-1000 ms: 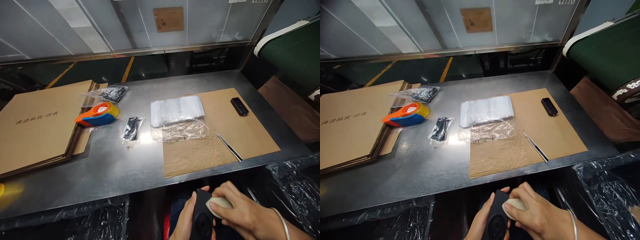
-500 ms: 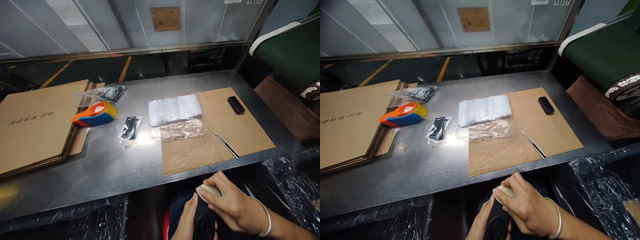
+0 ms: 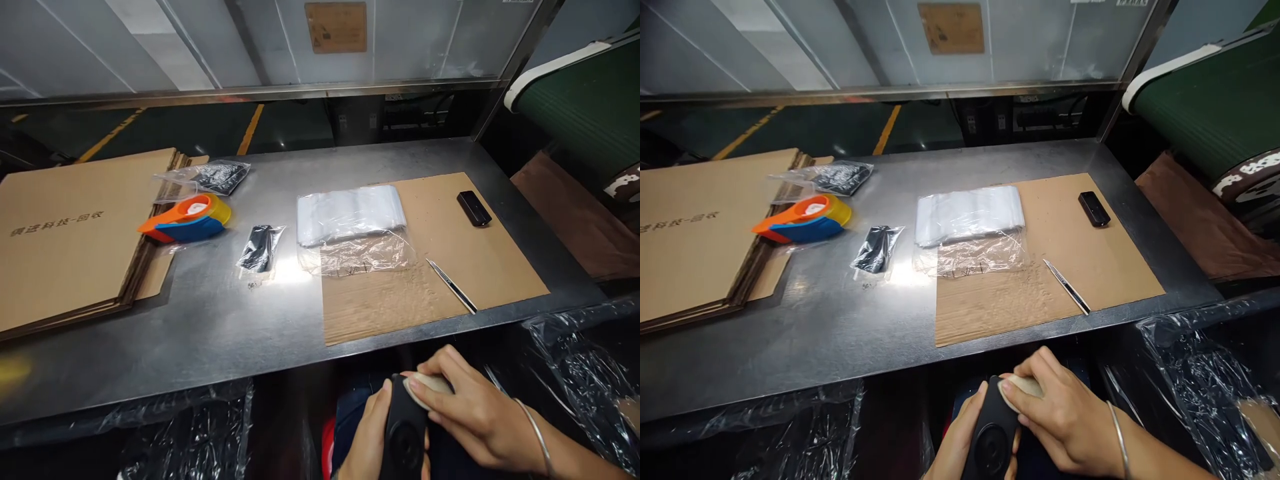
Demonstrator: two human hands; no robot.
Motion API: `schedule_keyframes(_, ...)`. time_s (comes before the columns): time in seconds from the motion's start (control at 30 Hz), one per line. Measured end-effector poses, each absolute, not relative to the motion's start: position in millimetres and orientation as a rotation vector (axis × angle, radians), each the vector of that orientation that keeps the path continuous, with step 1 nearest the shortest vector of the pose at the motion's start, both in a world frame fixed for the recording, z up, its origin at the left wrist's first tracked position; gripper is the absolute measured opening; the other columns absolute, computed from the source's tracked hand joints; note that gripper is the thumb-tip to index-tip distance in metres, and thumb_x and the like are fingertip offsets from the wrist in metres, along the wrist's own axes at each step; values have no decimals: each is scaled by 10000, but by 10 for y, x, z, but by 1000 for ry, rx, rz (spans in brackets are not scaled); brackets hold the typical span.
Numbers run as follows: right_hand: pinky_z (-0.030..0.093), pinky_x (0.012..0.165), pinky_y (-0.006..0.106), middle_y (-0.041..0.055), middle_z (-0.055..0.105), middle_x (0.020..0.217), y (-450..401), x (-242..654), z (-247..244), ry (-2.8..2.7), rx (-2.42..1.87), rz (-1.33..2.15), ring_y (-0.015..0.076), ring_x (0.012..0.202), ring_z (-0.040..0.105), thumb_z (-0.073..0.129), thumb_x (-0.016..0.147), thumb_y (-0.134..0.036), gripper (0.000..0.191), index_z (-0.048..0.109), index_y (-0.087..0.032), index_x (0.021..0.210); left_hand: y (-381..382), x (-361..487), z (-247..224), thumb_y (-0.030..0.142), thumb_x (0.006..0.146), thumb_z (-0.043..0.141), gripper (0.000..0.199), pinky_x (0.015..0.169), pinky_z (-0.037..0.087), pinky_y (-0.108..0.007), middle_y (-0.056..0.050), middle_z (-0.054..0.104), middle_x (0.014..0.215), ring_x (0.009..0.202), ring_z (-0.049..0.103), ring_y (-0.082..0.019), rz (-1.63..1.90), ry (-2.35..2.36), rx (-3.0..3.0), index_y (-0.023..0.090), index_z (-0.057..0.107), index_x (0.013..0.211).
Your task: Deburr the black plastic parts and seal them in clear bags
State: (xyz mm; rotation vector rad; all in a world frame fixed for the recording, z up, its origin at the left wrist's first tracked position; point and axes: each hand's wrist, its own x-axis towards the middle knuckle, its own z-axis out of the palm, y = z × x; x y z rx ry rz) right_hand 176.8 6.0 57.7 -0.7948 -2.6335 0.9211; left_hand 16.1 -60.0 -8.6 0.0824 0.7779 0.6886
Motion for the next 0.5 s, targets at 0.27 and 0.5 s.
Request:
schedule_keyframes(0.27, 449, 705, 315, 121, 477, 998, 19, 1825, 532, -2700, -632, 990, 184, 887, 448, 436, 829, -75, 512, 334, -159, 1324, -601, 127, -87, 612, 818, 245, 596, 298, 386, -227, -38, 622, 515, 324, 559, -174, 722, 766, 10, 173, 510, 1122)
schedule_keyframes(0.5, 434, 713, 337, 122, 498, 946, 111, 1830, 594, -2781, -506, 977, 199, 853, 459, 475, 798, -105, 460, 440, -140, 1255, -529, 91, 11, 566, 850, 240, 616, 332, 402, -213, -54, 597, 484, 347, 560, -147, 697, 708, 107, 102, 635, 760)
